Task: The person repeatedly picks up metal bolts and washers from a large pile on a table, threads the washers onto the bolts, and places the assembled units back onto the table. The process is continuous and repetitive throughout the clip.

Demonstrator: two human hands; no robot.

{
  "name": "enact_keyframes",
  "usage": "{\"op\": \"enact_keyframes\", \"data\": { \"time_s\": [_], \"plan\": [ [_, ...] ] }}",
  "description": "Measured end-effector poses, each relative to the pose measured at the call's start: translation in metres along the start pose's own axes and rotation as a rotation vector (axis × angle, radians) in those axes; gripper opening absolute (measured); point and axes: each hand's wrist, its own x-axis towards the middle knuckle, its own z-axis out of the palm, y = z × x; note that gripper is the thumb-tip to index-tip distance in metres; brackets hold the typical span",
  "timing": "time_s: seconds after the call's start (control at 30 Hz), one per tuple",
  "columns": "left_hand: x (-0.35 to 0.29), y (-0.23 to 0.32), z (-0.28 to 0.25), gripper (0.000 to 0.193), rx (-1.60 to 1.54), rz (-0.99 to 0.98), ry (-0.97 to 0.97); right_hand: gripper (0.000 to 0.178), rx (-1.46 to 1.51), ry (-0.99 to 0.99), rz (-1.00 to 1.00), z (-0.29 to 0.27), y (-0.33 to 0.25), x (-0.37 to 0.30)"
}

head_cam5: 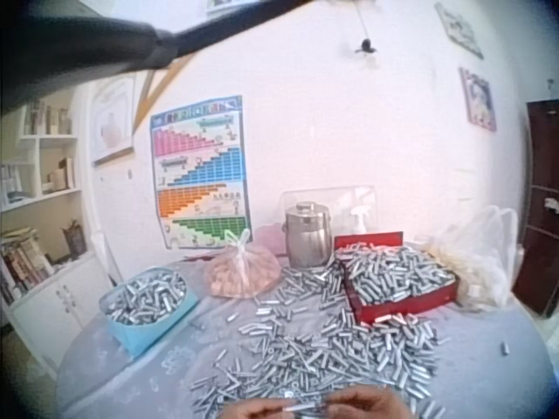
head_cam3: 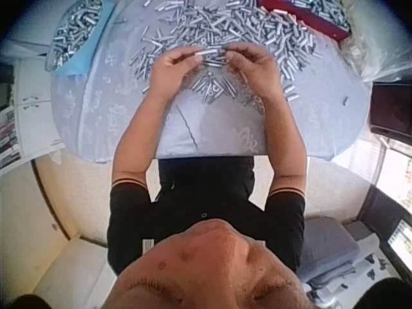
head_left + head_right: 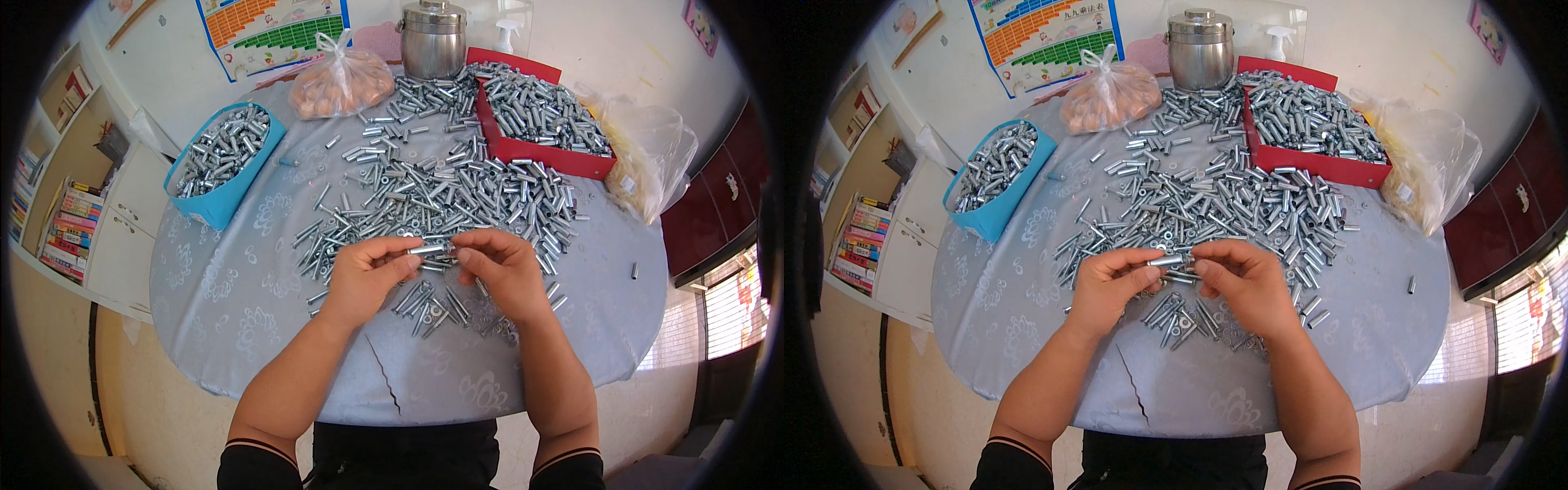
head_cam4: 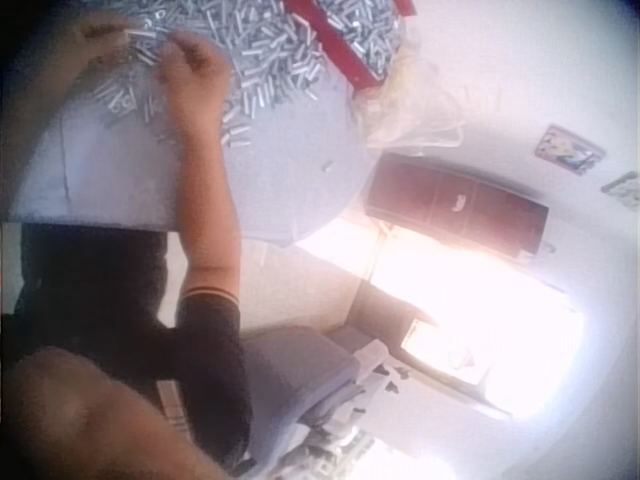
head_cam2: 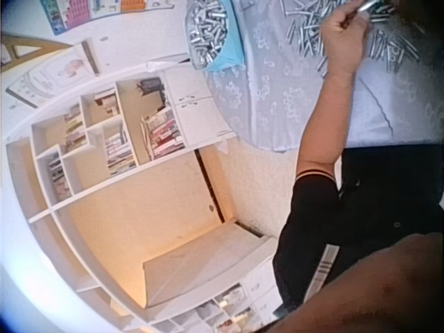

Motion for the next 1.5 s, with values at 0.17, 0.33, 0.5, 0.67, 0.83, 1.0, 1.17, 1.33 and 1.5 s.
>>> {"op": "enact_keyframes", "data": {
  "time_s": [0.17,0.33,0.5,0.67,0.83,1.0,1.17,1.33,1.5],
  "plan": [
    [0.004,-0.003,-0.003,0.024,-0.13,0.007,0.068,0.013,-0.098,0.188,-0.097,-0.011,-0.008,0.004],
    [0.003,-0.003,-0.003,0.023,-0.121,0.028,0.066,0.013,-0.802,0.096,-0.318,-0.026,-0.011,-0.001],
    [0.002,-0.002,-0.002,0.022,-0.13,0.035,0.055,0.013,-0.92,-0.159,-0.373,-0.028,-0.01,-0.002],
    [0.002,-0.002,-0.002,0.022,-0.124,0.033,0.065,0.012,-1.026,-0.277,-0.362,-0.03,-0.012,-0.004],
    [0.002,0.0,-0.001,0.021,-0.131,0.019,0.058,0.013,-1.07,-0.146,-0.314,-0.035,-0.011,-0.005],
    [0.003,-0.002,-0.003,0.022,-0.139,0.015,0.053,0.014,-1.08,-0.113,-0.254,-0.027,-0.014,-0.006],
    [0.003,-0.003,-0.003,0.021,-0.14,0.02,0.061,0.013,-1.093,-0.151,-0.331,-0.025,-0.011,-0.005],
    [0.003,0.0,-0.006,0.021,-0.133,0.053,0.145,0.013,-0.972,-0.211,-0.503,-0.002,0.009,-0.003],
    [0.006,0.003,-0.011,0.021,-0.136,0.064,0.22,0.02,-1.126,-0.28,-0.486,0.011,0.02,-0.003]
  ]
}}
